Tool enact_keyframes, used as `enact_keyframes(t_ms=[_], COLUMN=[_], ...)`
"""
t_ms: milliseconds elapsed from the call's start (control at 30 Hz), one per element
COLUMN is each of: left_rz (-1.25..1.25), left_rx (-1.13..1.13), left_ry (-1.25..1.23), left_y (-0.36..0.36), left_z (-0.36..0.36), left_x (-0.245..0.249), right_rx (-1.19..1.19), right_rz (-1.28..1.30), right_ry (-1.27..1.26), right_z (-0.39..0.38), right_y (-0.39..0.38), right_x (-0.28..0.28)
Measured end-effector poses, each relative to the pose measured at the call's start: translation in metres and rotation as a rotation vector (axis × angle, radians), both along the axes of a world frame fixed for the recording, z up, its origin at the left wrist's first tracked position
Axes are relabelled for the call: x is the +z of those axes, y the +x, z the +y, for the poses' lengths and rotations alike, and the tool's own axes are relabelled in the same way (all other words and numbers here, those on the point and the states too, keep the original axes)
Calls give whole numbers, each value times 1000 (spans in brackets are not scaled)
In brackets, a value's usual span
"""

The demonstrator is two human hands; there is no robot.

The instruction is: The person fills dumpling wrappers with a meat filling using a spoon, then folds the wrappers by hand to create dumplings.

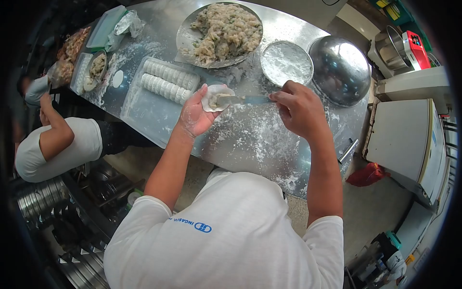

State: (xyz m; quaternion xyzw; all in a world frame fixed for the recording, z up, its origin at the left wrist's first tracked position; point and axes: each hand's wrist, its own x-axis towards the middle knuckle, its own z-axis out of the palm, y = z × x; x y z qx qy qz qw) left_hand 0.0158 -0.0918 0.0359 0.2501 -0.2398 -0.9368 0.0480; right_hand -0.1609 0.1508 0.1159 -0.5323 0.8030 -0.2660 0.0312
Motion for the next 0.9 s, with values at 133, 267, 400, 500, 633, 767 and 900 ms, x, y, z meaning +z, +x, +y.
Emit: enact_keyframes(t_ms=[133, 267, 400, 500, 633, 767, 900], left_rz=[14, 39, 142, 141, 134, 170, -14], left_rx=[15, 18, -74, -98, -33, -8, 303], left_ry=[7, 46, 123, 105, 120, 102, -68], left_y=[-1, -1, 6, 7, 18, 21, 25], left_z=[0, -3, -9, -13, -18, -23, -26], left_x=[-7, -1, 2, -2, 1, 4, 4], right_rx=[85, 12, 50, 78, 107, 166, -70], right_rz=[145, 101, -57, 44, -9, 128, 155], right_ry=[-45, -62, -48, -70, -127, -84, 114], right_z=[-10, -10, -14, -15, -27, -43, -64], right_y=[7, 0, -6, -13, -14, -18, -18], right_x=[1, 2, -13, -12, 0, 6, 36])
